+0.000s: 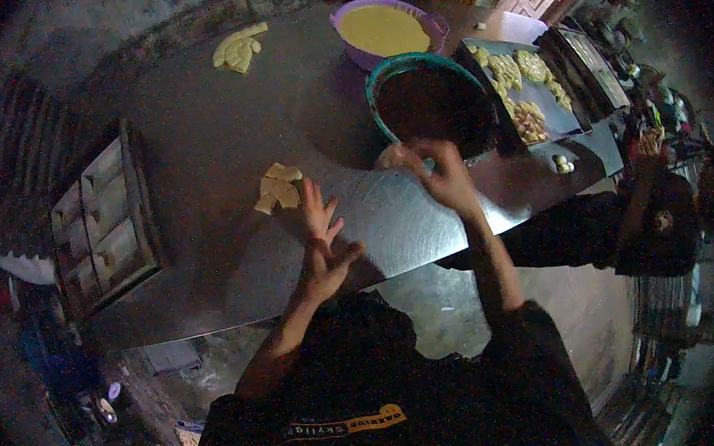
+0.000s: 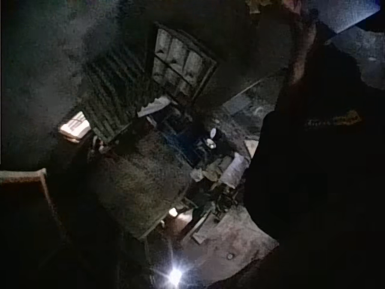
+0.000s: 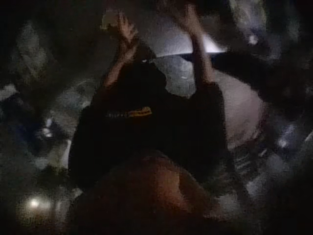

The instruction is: The person picks up an empty metal tray from a stack, places it on a table, and fills pieces of dough with a dark paste by hand before arranging them in rows within the tray.

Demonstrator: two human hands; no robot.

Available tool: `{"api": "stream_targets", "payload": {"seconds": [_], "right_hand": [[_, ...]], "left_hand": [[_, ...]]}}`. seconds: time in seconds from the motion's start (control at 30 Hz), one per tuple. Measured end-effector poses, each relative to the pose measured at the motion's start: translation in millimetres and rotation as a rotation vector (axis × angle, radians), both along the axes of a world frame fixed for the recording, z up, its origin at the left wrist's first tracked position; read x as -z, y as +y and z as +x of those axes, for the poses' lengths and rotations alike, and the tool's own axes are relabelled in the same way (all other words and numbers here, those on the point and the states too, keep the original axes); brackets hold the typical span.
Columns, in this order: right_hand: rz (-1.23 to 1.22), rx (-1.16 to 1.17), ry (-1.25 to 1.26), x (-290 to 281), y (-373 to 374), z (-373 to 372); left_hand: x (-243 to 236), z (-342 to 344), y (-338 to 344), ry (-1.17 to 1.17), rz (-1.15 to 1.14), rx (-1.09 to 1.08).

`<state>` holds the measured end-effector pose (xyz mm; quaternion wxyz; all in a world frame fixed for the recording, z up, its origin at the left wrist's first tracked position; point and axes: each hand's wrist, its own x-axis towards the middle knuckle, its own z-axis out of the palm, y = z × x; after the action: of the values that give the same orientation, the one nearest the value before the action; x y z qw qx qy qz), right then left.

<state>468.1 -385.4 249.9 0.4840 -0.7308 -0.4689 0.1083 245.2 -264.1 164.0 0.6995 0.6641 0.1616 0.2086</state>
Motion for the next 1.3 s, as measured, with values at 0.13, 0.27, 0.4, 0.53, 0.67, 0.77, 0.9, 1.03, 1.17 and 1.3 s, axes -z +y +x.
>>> {"api": "stream_targets", "payload": {"seconds": [0.13, 0.27, 0.4, 0.53, 0.67, 0.77, 0.9, 1.03, 1.17, 1.3], "right_hand": [[-0.941, 0.174, -0.566, 65, -10, 144], [-0.913, -0.341, -0.836, 93, 2, 150], [-0.791, -0.200, -0.661, 64, 1, 130], [-0.829, -0.105, -0.669, 58, 4, 119], [-0.876, 0.130, -0.435, 46, 20, 94], [-0.716, 0.120, -0.311, 20, 39, 54], [-0.493, -0.089, 0.114, 4, 56, -67], [-0.482, -0.401, 0.718, 7, 100, -219], [-0.309, -0.377, 1.144, 37, 111, -304], [-0.340, -0.469, 0.521, 66, 126, -352]], "left_hand": [[1, -12, 6, -0.115, -0.165, -0.043], [24, -61, 10, -0.013, -0.129, -0.166], [21, -99, 6, 0.094, -0.280, -0.305], [28, -108, 9, 0.122, -0.261, -0.293], [24, -110, 13, 0.069, -0.239, -0.114], [-11, -110, 18, 0.063, -0.314, 0.005], [-31, -128, 17, -0.008, -0.510, -0.034], [11, -189, 25, -0.221, -0.724, -0.326], [30, -279, 35, 0.010, 0.614, -0.502], [3, -339, 31, 0.426, 0.103, -0.527]]}}
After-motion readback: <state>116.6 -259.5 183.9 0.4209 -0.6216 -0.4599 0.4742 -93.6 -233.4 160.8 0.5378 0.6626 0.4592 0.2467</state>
